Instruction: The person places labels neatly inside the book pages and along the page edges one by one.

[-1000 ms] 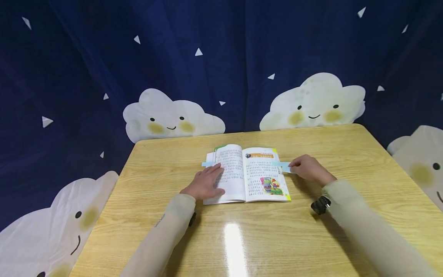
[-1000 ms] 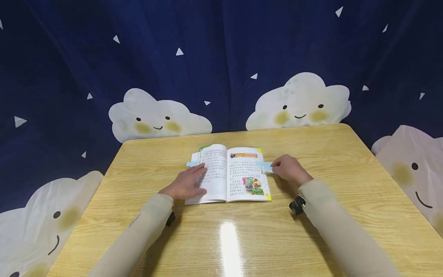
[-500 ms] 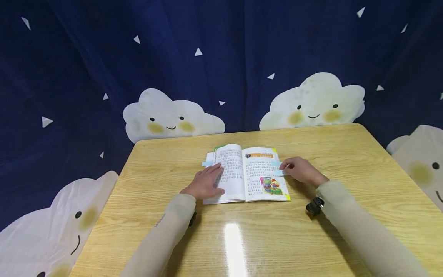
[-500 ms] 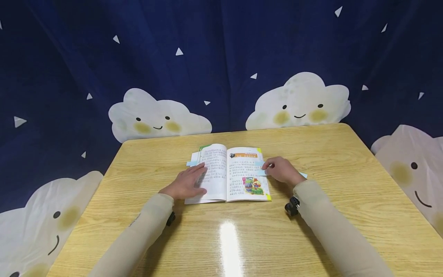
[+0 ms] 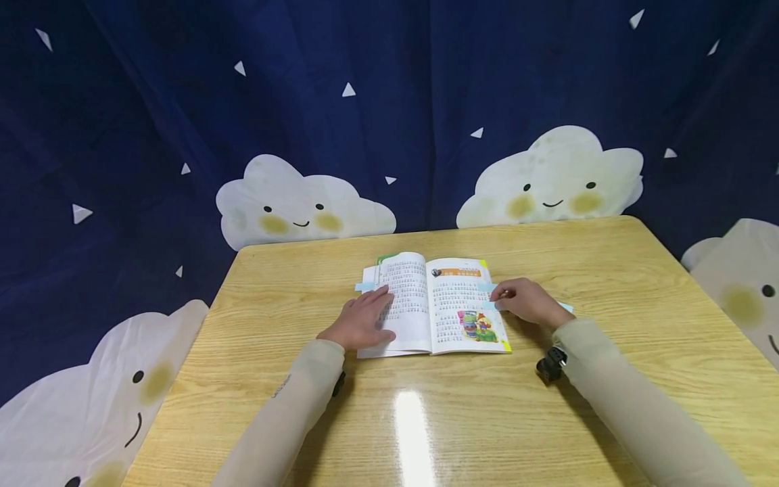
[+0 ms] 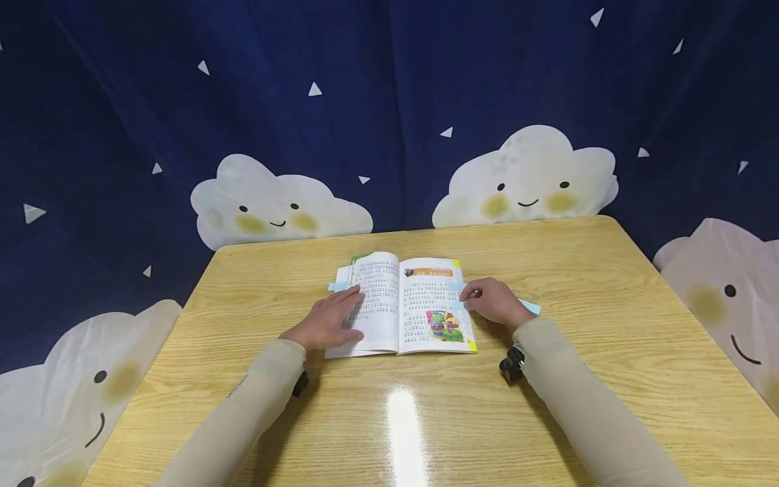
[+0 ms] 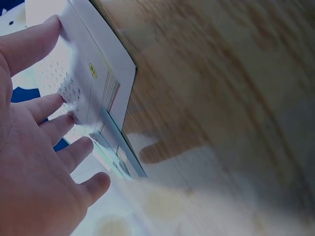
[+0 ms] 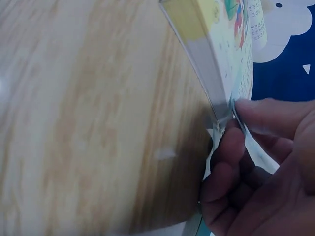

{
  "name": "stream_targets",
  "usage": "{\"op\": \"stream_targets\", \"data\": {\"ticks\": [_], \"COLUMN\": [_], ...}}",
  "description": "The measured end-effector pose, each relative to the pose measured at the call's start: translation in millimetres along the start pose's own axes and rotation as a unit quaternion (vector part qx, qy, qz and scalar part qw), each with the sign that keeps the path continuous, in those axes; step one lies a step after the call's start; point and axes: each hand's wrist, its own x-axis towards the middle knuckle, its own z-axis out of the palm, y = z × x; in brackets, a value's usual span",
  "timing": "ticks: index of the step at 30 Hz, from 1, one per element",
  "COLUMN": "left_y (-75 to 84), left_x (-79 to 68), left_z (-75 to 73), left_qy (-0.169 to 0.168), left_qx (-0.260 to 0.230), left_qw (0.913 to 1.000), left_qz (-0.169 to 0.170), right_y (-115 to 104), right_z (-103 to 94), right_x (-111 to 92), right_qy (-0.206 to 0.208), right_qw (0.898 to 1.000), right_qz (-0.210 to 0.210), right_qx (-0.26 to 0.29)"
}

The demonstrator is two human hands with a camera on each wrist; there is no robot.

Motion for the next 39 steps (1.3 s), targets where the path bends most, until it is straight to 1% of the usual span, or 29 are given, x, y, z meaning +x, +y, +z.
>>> {"op": "stream_targets", "data": {"ticks": [5, 9, 14, 17, 21, 24, 27, 30, 32, 35, 39], "left_y": [1.3, 2.5, 1.8, -0.4, -2.5, -2.3, -1.5, -2.2, -3.2, -3.8, -2.5], "left_x": [0.1, 0.4, -0.1, 0.0, 0.7, 1.0, 0.6, 0.2, 0.9, 2.8, 2.9], "left_z": [-0.5, -1.3, -1.4, -0.6, 0.9, 2.2, 2.2, 2.7, 3.6, 4.2, 2.2], "left_qy": [-0.001, -0.001, -0.002, 0.0, 0.005, 0.002, -0.003, -0.002, -0.003, -0.005, -0.007], "left_qx": [-0.001, 0.0, -0.006, -0.008, -0.005, -0.006, -0.007, -0.005, -0.001, 0.001, 0.001], "left_qw": [1.0, 1.0, 1.0, 1.0, 1.0, 1.0, 1.0, 1.0, 1.0, 1.0, 1.0], "left_qz": [-0.002, -0.001, 0.001, -0.001, -0.004, 0.001, 0.002, 0.0, 0.0, 0.0, -0.003], "right_y": [1.4, 0.3, -3.8, -9.3, -16.5, -18.6, -18.6, -17.3, -16.2, -15.6, -17.4], "right_z": [1.5, 2.2, 2.3, 2.3, 3.9, 5.3, 4.8, 3.2, 2.4, 0.9, -1.0], "right_x": [1.4, 1.8, 1.2, 2.2, 3.3, -0.1, -5.9, -10.3, -13.4, -17.3, -19.1], "right_qy": [0.011, 0.015, 0.012, 0.016, 0.032, 0.043, 0.055, 0.056, 0.048, 0.027, 0.005], "right_qw": [1.0, 1.0, 0.999, 0.997, 0.989, 0.982, 0.972, 0.962, 0.958, 0.959, 0.965], "right_qz": [0.0, 0.008, 0.003, -0.015, -0.047, -0.063, -0.09, -0.128, -0.146, -0.14, -0.097], "right_qx": [0.009, 0.013, -0.031, -0.08, -0.14, -0.173, -0.211, -0.236, -0.242, -0.245, -0.242]}}
